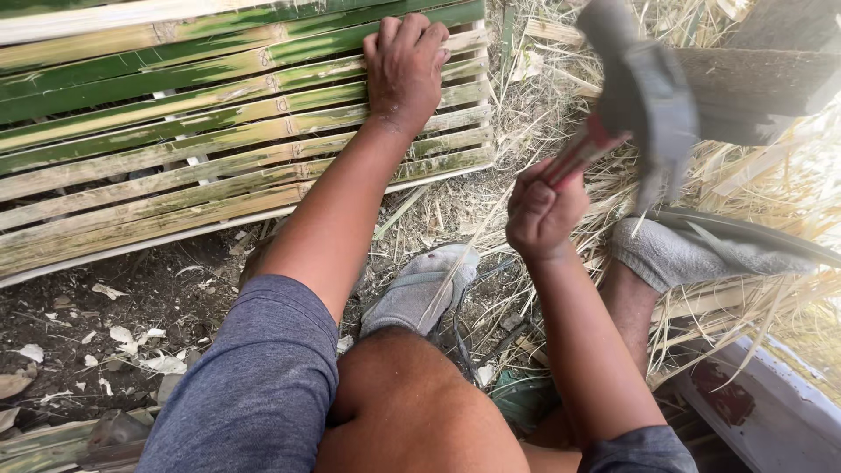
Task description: The person weaves bamboo strips into a mat using a hammer to secure them. They repeatedly pick up nails from a container and hammer them into the bamboo strips to fasten them to a frame.
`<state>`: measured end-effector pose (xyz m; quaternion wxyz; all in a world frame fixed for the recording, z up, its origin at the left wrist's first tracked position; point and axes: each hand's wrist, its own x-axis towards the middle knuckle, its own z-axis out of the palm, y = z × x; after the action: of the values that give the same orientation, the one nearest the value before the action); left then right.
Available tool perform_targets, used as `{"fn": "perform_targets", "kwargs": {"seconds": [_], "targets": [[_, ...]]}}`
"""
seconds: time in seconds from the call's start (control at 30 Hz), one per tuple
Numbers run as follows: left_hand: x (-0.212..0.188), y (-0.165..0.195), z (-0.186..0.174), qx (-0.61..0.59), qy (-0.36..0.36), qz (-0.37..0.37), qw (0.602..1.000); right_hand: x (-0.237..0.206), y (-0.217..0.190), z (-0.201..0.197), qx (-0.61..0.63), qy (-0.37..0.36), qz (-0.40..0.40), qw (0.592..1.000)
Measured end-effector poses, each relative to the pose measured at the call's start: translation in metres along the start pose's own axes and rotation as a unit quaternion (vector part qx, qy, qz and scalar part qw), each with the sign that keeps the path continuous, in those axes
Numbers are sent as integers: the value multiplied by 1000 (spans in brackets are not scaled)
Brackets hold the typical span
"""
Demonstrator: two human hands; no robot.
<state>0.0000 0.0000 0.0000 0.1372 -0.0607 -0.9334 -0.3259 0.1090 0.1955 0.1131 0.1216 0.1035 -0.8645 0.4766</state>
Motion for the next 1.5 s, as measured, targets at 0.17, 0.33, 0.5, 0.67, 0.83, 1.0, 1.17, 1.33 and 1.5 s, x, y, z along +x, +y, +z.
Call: {"fn": "perform_targets", "kwargs": {"seconds": [0.17,0.33,0.5,0.67,0.83,1.0,1.17,1.33,1.5], "targets": [[36,10,-9,20,-26,-11,999,28,31,14,-176,-124,224,951],[30,17,-8,5,-26,-9,1000,-8,19,1,129,74,70,986],[27,29,-15,8,-41,-7,999,10,36,5,-167,-88,217,958],[-8,45,-68,-19,-58,64,996,-7,29,-1,-135,-38,231,963],[-90,51,-194,-151,-482,-89,858,-31,32,18,-173,-28,309,935],[-151,53,-226,43,-521,-101,847,-41,25,43,-115,-13,294,949],[-203,33,-226,-83,-391,-239,885,-43,1,52,-55,-38,328,942],[-209,-17,-202,118,-432,-115,887,-50,-29,63,39,-67,354,932],[-219,-23,-193,57,-350,-96,930,-60,-43,69,24,-92,314,945]]}}
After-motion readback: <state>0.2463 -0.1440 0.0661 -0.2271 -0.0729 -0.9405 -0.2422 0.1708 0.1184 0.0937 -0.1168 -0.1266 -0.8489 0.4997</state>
